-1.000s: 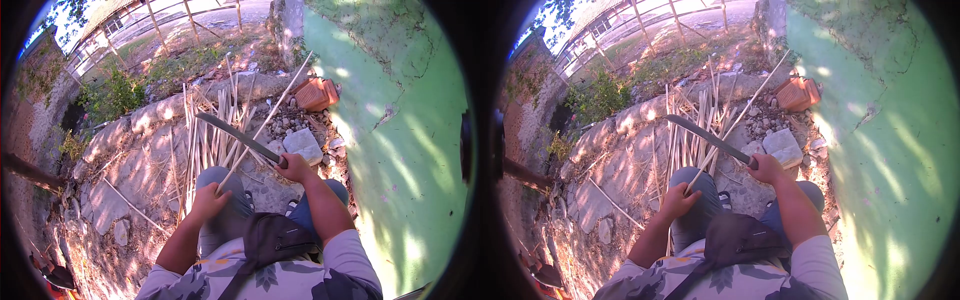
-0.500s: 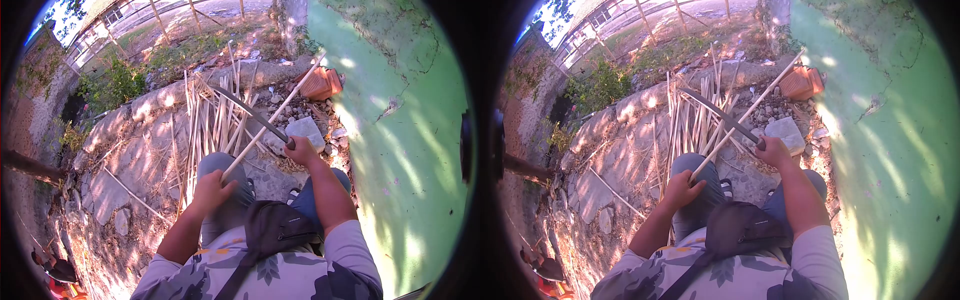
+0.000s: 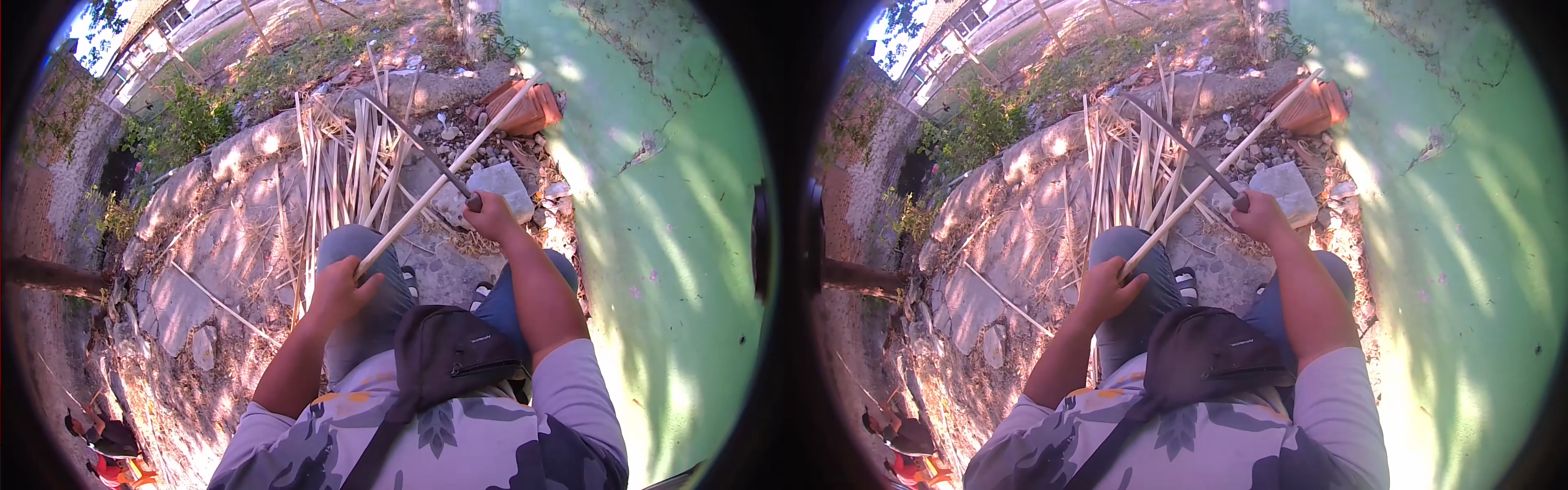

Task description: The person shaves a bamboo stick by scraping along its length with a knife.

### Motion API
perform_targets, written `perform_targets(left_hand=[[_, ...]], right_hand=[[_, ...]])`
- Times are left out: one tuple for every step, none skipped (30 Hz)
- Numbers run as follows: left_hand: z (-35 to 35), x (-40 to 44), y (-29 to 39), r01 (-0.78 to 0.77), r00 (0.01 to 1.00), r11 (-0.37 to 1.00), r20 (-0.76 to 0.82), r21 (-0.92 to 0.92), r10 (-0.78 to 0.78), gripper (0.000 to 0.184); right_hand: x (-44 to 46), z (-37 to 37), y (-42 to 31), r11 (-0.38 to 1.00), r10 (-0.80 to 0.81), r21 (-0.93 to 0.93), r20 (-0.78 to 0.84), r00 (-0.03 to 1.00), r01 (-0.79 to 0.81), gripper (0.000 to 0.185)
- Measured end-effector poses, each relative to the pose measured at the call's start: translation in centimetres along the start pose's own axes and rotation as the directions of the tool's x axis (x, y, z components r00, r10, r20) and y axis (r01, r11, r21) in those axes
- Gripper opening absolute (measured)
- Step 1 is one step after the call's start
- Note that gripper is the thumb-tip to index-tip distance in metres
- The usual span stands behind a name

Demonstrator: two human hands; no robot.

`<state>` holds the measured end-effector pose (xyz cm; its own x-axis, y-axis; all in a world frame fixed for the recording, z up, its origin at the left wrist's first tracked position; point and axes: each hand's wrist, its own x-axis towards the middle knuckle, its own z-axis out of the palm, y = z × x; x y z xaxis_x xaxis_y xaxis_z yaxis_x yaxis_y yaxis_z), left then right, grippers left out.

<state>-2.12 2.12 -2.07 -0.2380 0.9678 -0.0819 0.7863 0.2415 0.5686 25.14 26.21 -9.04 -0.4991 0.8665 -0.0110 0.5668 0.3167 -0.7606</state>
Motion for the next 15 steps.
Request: perform_targets(left_hand=[[0.0, 0.1, -0.1, -0.004, 1.000, 1.000, -0.004, -0.001, 0.004, 0.046], [0.1, 0.1, -0.3, -0.007, 1.000, 1.000, -0.005, -0.002, 0.007, 0.046], [0.1, 0.3, -0.2, -0.007, 1.000, 1.000, -0.004, -0.005, 0.007, 0.046], [0.0, 0.4, -0.1, 0.017, 1.000, 1.000, 0.017, -0.013, -0.017, 0.046], [-0.2, 0.4, 0.1, 0.044, 0.998, 0.999, 0.036, -0.021, -0.044, 0.046], [-0.4, 0.4, 0.3, 0.072, 0.996, 0.997, 0.053, -0.029, -0.070, 0.046], [-0.5, 0.3, 0.5, 0.078, 0.995, 0.997, 0.060, -0.029, -0.076, 0.046], [-0.6, 0.3, 0.7, 0.083, 0.995, 0.996, 0.061, -0.029, -0.081, 0.047], [-0.7, 0.3, 0.7, 0.087, 0.995, 0.996, 0.061, -0.026, -0.085, 0.047], [-0.7, 0.3, 0.5, 0.073, 0.996, 0.997, 0.052, -0.021, -0.072, 0.047], [-0.4, 0.2, 0.0, 0.060, 0.997, 0.998, 0.043, -0.015, -0.060, 0.046], [-0.3, 0.2, -0.2, 0.049, 0.998, 0.999, 0.035, -0.011, -0.049, 0.046], [-0.3, 0.4, -0.3, 0.053, 0.998, 0.999, 0.039, -0.013, -0.052, 0.047], [-0.3, 0.4, -0.3, 0.058, 0.997, 0.998, 0.046, -0.016, -0.058, 0.047], [-0.3, 0.4, -0.2, 0.068, 0.996, 0.998, 0.057, -0.018, -0.066, 0.048]], right_hand=[[0.2, -0.1, 0.3, 0.997, 0.053, 0.055, -0.043, 0.998, -0.051, 0.030], [0.1, -0.2, 0.6, 0.999, 0.027, 0.047, -0.037, 0.999, -0.025, 0.031], [-0.2, -0.4, 0.5, 0.999, 0.002, 0.037, -0.029, 1.000, -0.001, 0.032], [-0.6, -0.5, 0.4, 0.999, -0.020, 0.027, -0.017, 1.000, 0.020, 0.032], [-0.8, -0.2, 0.6, 0.995, -0.086, -0.046, -0.014, 0.996, 0.085, 0.029], [-1.1, -0.3, -0.1, 0.988, -0.107, -0.105, 0.041, 0.993, 0.111, 0.028], [-1.6, -0.5, -1.3, 0.977, -0.125, -0.163, 0.099, 0.987, 0.140, 0.027], [-2.0, -0.5, -2.1, 0.960, -0.143, -0.218, 0.155, 0.977, 0.176, 0.027], [-2.1, 0.2, -1.5, 0.939, -0.267, -0.194, 0.117, 0.957, 0.285, 0.021], [-2.2, 0.2, -1.8, 0.927, -0.262, -0.240, 0.137, 0.955, 0.288, 0.022], [-2.1, 0.2, -2.0, 0.913, -0.255, -0.286, 0.157, 0.954, 0.291, 0.022], [-2.1, 0.2, -2.3, 0.897, -0.246, -0.332, 0.177, 0.953, 0.293, 0.023], [-2.0, 0.3, -2.0, 0.907, -0.254, -0.299, 0.175, 0.951, 0.297, 0.024], [-1.8, 0.5, -1.8, 0.911, -0.263, -0.282, 0.165, 0.950, 0.301, 0.025], [-1.9, 0.7, -1.8, 0.916, -0.269, -0.263, 0.159, 0.950, 0.304, 0.025]])
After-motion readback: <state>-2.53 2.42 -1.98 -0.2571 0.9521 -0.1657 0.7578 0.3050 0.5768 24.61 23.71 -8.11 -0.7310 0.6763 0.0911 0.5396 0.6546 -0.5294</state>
